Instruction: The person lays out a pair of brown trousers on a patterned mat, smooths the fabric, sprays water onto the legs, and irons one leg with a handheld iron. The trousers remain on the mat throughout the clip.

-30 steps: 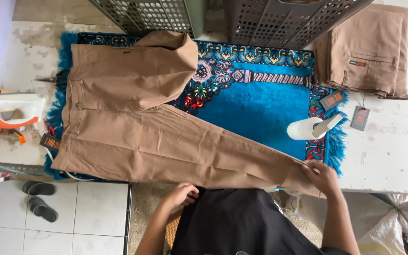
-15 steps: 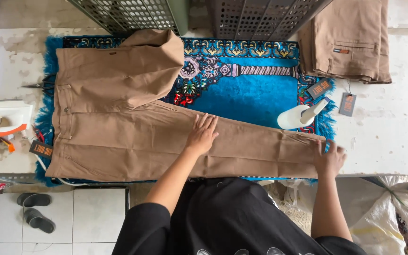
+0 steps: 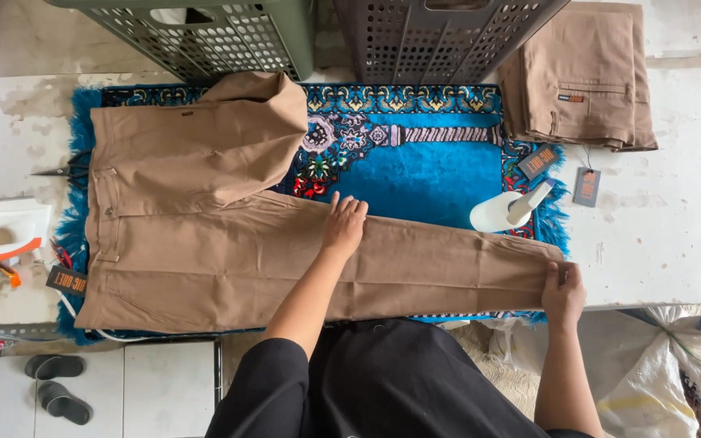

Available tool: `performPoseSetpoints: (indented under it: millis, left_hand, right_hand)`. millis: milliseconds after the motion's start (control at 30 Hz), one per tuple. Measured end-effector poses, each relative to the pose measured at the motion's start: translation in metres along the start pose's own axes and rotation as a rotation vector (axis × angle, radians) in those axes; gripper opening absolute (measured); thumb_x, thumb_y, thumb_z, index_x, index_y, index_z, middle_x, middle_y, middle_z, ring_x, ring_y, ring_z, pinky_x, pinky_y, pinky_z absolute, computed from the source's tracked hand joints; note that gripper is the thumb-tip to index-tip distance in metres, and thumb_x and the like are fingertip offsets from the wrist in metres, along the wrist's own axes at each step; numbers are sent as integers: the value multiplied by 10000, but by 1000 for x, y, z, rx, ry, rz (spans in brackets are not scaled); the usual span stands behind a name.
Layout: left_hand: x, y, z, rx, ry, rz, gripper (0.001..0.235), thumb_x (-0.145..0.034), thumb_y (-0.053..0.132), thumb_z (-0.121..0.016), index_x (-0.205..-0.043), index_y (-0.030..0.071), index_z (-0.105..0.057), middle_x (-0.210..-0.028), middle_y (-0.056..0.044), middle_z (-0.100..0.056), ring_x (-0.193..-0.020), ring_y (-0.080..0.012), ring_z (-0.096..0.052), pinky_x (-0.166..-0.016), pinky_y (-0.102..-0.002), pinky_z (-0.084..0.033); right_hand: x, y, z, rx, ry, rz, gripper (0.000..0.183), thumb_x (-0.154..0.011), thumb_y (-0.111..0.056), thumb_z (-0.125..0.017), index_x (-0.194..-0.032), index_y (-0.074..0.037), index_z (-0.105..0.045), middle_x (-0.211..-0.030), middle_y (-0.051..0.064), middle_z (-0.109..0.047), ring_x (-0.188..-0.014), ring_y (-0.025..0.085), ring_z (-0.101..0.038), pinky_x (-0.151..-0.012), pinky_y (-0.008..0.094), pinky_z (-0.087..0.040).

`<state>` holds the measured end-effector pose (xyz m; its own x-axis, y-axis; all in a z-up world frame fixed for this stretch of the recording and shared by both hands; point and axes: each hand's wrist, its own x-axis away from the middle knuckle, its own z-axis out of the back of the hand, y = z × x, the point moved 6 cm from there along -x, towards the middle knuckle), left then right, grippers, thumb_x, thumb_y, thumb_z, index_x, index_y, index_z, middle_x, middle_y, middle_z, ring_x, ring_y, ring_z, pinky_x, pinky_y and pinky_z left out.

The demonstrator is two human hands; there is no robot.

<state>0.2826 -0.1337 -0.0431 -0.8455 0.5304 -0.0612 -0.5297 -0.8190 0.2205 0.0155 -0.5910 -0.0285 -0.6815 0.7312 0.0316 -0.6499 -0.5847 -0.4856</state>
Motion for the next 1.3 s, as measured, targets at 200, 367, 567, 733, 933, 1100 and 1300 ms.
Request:
performPoseSetpoints:
  millis: [200,367,567,733,933,1100,1300]
  left_hand:
    - [1,11,24,-84,184,-18,164,-963,220,-561,-1123,186,-569,-922,-40,-607,-970,-244,-589,-948,-434,-447]
    - [49,24,67,36,230,187,547,-945,313,-652,-1459,182,-520,-1423,-111,-499,-1377,-319,-438,-1182,-563,-285]
    - [147,24,70,45,372,290,553,-992,346,-560,-1511,165,-493,-1572,-164,-400,-1427,-354,-397,-1170,-594,-223]
    - [188,20,66,-17,389,291,580,-1008,358,-505,-1546,152,-439,-1641,-180,-305,-1498,-347,-291,-1231,-536,-1]
    - [197,14,41,-15,143,277,635,-1029,520,-377,-1619,296,-302,-1690,-156,-177,-1541,-417,-119,-1214,-600,-7]
    - [196,11,37,-14,44,290,639,-1021,534,-381,-1610,296,-313,-1685,-163,-190,-1553,-420,-92,-1209,-619,-31]
    - [196,10,32,3,17,305,643,-1018,544,-371,-1612,307,-304,-1687,-152,-182,-1556,-406,-81,-1206,-623,-14]
  right_hand:
    - [19,-6,-26,431,-245,-223,615,-1089,-759,-385,-1280,-208,-579,-1031,267,-758,-1090,455,-713,-919,547,-537]
    - [21,-8,-19,435,-37,-145,550,-1144,-727,-415,-1239,-215,-594,-948,215,-763,-985,424,-739,-824,517,-556]
    - [24,-30,-4,400,272,95,425,-1087,-523,-592,-1361,-199,-593,-1174,84,-644,-1093,337,-644,-851,488,-539]
    - [16,-88,4,323,328,409,623,-990,-325,-701,-1572,-165,-548,-1528,203,-527,-1323,438,-536,-1029,548,-458]
    - [-33,-63,-37,554,-119,535,406,-894,-598,-623,-1142,-285,-691,-1546,-112,-590,-1628,245,-336,-1283,467,-310]
    - [-73,-48,-24,266,-492,254,605,-724,-606,-815,-1194,-281,-617,-1027,74,-794,-1103,394,-711,-1027,537,-510]
    - [-71,-37,-24,-37,-568,-4,602,-739,-534,-887,-1226,-199,-775,-1058,215,-764,-1046,438,-701,-948,517,-525]
